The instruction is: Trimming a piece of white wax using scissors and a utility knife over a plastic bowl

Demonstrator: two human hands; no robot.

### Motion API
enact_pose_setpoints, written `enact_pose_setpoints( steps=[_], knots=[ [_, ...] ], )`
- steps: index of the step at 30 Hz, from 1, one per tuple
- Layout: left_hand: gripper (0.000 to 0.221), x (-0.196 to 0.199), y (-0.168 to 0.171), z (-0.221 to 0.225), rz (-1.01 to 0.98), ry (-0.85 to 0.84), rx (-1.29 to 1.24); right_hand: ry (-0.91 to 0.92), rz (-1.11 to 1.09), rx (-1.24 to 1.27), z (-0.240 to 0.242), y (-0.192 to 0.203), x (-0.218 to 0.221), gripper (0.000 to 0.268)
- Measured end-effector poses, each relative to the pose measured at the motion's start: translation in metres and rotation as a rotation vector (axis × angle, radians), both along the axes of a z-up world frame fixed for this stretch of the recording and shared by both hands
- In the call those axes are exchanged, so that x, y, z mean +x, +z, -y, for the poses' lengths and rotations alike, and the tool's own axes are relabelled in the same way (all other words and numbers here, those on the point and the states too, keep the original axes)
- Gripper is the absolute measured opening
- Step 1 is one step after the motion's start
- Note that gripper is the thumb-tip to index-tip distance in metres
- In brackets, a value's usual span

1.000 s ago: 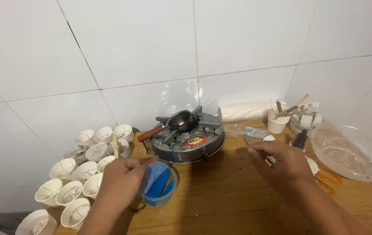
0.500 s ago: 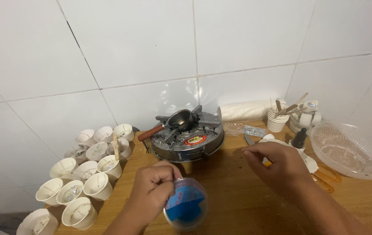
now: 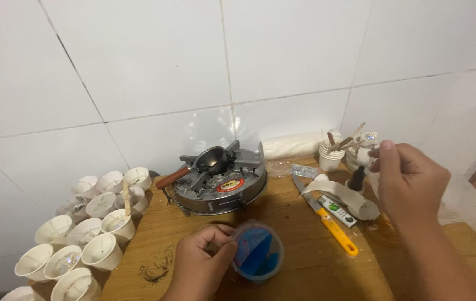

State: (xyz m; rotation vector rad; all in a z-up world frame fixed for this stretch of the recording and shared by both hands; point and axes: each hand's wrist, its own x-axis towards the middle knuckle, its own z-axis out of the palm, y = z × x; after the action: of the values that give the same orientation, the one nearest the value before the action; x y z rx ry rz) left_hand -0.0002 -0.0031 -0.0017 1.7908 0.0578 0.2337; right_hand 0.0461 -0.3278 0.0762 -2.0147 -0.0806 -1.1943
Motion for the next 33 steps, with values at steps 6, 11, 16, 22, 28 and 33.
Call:
enact_pose_setpoints(
  steps=[6, 11, 16, 22, 28, 33],
  knots=[
    [0.015, 0.009, -0.012, -0.007, 0.057, -0.019, 0.016, -0.544, 0.064, -0.332, 0.084, -0.028, 0.036, 0.02],
    [0.023, 0.012, 0.002, -0.022, 0.012, 0.072, 0.17, -0.863, -0.368, -0.16, 0.127, -0.012, 0.029, 0.046],
    [0.019, 0.013, 0.007, -0.033, -0.008, 0.177, 0.305, -0.645, -0.878, 0.154, 0.141, -0.012, 0.032, 0.077],
    [0.018, 0.009, 0.006, -0.032, 0.188, 0.04, 0.432, -0.585, -1.104, 0.13, 0.145, -0.009, 0.032, 0.053],
    [0.018, 0.017, -0.004, -0.035, 0.458, -0.233, 0.56, -0.617, -1.104, 0.156, 0.167, -0.018, 0.039, 0.057],
    [0.054, 0.011, 0.005, -0.036, 0.355, -0.357, 0.833, -0.586, -0.882, 0.205, 0.176, -0.018, 0.028, 0.04]
  ],
)
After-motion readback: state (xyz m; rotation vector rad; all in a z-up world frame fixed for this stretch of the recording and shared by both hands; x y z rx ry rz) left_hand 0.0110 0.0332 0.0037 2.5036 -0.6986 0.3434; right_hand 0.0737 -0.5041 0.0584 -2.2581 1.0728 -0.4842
